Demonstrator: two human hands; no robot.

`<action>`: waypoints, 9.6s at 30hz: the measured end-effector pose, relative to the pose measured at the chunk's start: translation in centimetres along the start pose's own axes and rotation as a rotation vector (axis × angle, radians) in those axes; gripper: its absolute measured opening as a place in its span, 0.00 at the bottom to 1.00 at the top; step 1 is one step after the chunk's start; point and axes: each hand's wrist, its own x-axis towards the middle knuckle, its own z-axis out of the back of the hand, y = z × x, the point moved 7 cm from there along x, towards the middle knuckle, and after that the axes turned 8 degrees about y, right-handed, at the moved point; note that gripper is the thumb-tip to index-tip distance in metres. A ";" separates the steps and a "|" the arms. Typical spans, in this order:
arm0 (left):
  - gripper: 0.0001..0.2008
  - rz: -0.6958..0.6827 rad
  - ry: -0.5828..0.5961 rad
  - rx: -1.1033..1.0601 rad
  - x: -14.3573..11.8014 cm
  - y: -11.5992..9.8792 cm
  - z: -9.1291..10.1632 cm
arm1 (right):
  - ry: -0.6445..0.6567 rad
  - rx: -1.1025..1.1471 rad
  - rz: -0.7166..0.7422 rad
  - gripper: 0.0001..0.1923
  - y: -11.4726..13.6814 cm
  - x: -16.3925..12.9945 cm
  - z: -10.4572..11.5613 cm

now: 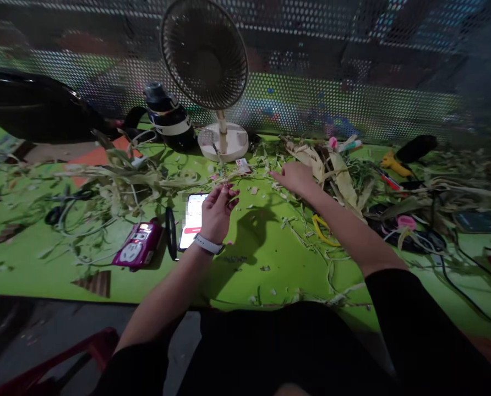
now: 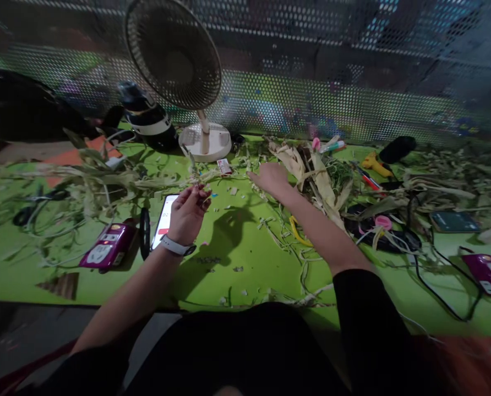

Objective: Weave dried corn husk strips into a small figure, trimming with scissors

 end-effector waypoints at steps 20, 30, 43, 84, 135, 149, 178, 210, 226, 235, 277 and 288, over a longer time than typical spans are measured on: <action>0.11 0.043 -0.001 -0.029 -0.2 0.7 -0.2 | 0.035 0.139 -0.034 0.22 -1.8 1.6 -2.0; 0.12 0.007 0.039 0.065 -0.3 0.5 -0.6 | -0.056 0.571 -0.014 0.05 -2.4 4.3 -2.7; 0.09 -0.251 0.183 0.419 -0.8 -1.1 -1.6 | 0.322 1.529 0.135 0.15 -0.9 -0.6 -2.3; 0.13 0.088 0.620 0.272 -2.9 1.0 -5.1 | 0.396 1.853 0.366 0.23 5.2 -6.9 -5.3; 0.14 0.155 0.314 0.213 -2.3 1.4 -3.4 | -0.355 1.050 0.198 0.11 -7.9 -2.6 2.8; 0.12 0.092 0.156 0.196 -1.6 0.3 -2.2 | -0.079 0.273 0.159 0.10 -5.3 2.2 0.7; 0.10 -0.005 0.182 0.200 -1.2 -0.1 -2.2 | 0.084 0.290 -0.095 0.13 -2.4 4.5 -2.9; 0.06 0.362 0.246 0.264 -2.3 1.7 -3.3 | 0.001 0.256 0.559 0.11 6.5 -9.1 0.9; 0.05 0.422 0.265 0.332 -2.3 1.7 -3.0 | 0.129 0.194 0.702 0.10 6.9 -9.4 1.2; 0.08 0.346 0.327 0.364 -2.2 2.1 -3.5 | 0.139 0.194 0.737 0.11 6.6 -9.5 1.1; 0.13 0.216 0.724 0.455 -3.7 -1.2 -5.7 | 0.583 0.938 0.643 0.15 5.6 -5.1 -0.6; 0.07 0.025 0.455 0.766 -2.3 -0.8 -4.4 | 0.393 1.241 0.367 0.14 5.0 -10.2 -4.1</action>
